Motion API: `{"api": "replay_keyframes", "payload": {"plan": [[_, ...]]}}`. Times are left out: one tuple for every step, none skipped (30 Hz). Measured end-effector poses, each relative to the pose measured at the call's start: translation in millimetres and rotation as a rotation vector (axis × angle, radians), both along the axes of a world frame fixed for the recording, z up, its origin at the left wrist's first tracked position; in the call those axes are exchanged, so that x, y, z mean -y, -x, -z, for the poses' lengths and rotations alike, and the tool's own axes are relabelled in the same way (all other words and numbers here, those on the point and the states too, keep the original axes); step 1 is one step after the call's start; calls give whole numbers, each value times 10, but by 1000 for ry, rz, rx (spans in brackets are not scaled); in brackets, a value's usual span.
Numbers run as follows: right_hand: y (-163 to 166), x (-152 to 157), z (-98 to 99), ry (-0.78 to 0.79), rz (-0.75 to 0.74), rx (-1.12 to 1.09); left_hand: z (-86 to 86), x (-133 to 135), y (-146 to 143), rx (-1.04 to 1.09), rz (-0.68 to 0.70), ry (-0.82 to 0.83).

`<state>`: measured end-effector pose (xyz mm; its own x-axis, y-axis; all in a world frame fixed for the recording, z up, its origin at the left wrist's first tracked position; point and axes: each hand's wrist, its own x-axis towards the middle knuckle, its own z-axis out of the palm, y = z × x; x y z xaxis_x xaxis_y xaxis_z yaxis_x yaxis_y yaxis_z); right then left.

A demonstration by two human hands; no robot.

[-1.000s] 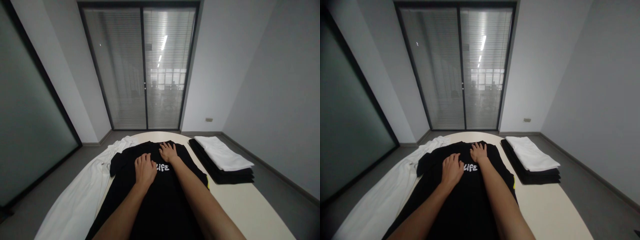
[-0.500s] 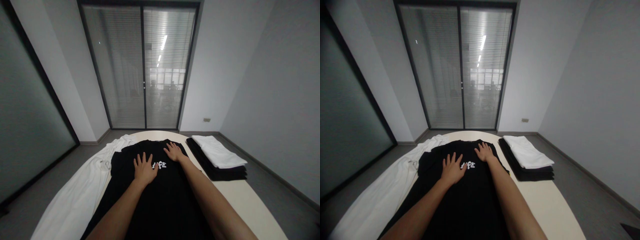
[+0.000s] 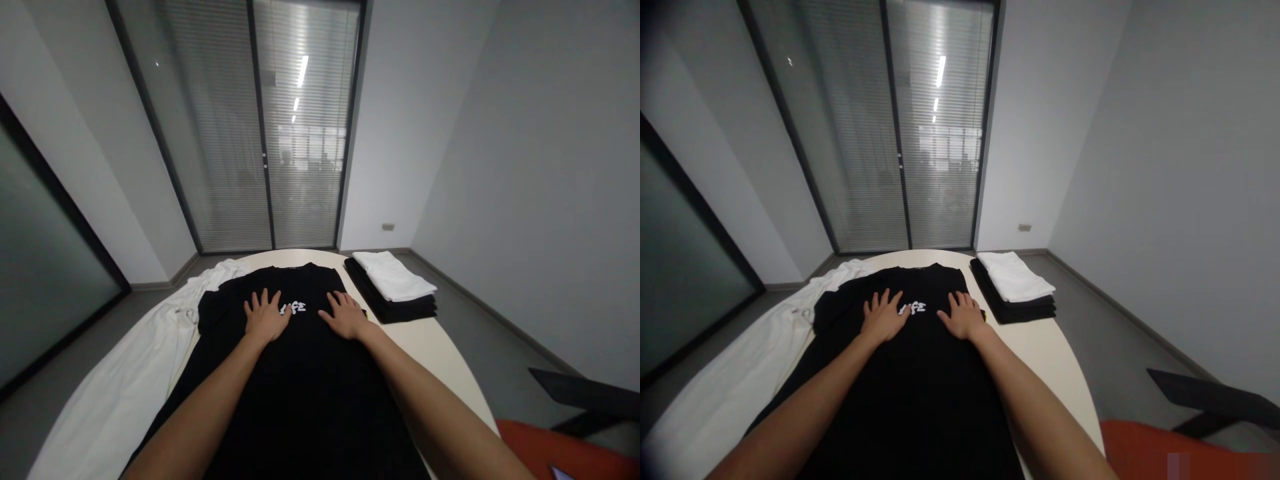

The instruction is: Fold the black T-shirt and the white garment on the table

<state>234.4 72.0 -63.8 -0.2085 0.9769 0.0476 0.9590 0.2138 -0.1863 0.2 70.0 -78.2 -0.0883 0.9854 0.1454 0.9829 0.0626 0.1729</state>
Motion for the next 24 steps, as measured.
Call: {"api": "replay_keyframes", "payload": {"plan": [[-7, 54, 47, -10, -7, -8, -11, 3, -8, -9, -4, 2], [-13, 96, 81, -29, -13, -22, -30, 9, -21, -22, -9, 2], [-19, 127, 100, -48, -14, -41, -58, 19, -40, -46, -11, -4], [-26, 148, 103, -62, -16, -65, -95, 35, -69, -78, -4, -23], [-36, 160, 93, -70, -17, -91, -138, 60, -107, -114, 18, -53], [-50, 164, 76, -75, -16, -122, -184, 95, -157, -142, 57, -90], [-68, 163, 55, -76, -15, -158, -226, 143, -218, -154, 108, -127], [-90, 158, 34, -77, -16, -197, -261, 204, -289, -144, 169, -151], [-114, 153, 18, -80, -27, -239, -283, 277, -366, -115, 236, -156], [-140, 149, 7, -87, -47, -280, -289, 360, -445, -72, 301, -143], [-166, 148, 4, -101, -69, -316, -279, 448, -521, -30, 364, -108], [-191, 151, 8, -120, -91, -342, -256, 539, -591, 0, 430, -68], [-212, 159, 18, -141, -109, -354, -225, 625, -651, 18, 480, -34], [-230, 170, 32, -155, -120, -351, -191, 703, -698, 29, 516, -5], [-245, 184, 49, -156, -124, -333, -163, 770, -734, 35, 538, 16], [-256, 199, 66, -145, -128, -304, -147, 825, -758, 39, 547, 25], [-265, 212, 81, -126, -136, -271, -146, 871, -773, 41, 550, 23], [-274, 221, 94, -105, -145, -241, -163, 908, -783, 40, 553, 10], [-285, 223, 104, -88, -154, -220, -196, 943, -788, 39, 566, -11], [-300, 218, 111, -74, -167, -209, -239, 979, -792, 41, 594, -33], [-318, 205, 114, -65, -180, -209, -287, 1018, -796, 48, 644, -50], [-342, 185, 117, -58, -193, -221, -333, 1062, -801, 61, 719, -55], [-368, 161, 118, -53, -207, -238, -372, 1110, -808, 77, 817, -42], [-397, 134, 120, -50, -227, -257, -400, 1160, -816, 86, 927, -13]]}}
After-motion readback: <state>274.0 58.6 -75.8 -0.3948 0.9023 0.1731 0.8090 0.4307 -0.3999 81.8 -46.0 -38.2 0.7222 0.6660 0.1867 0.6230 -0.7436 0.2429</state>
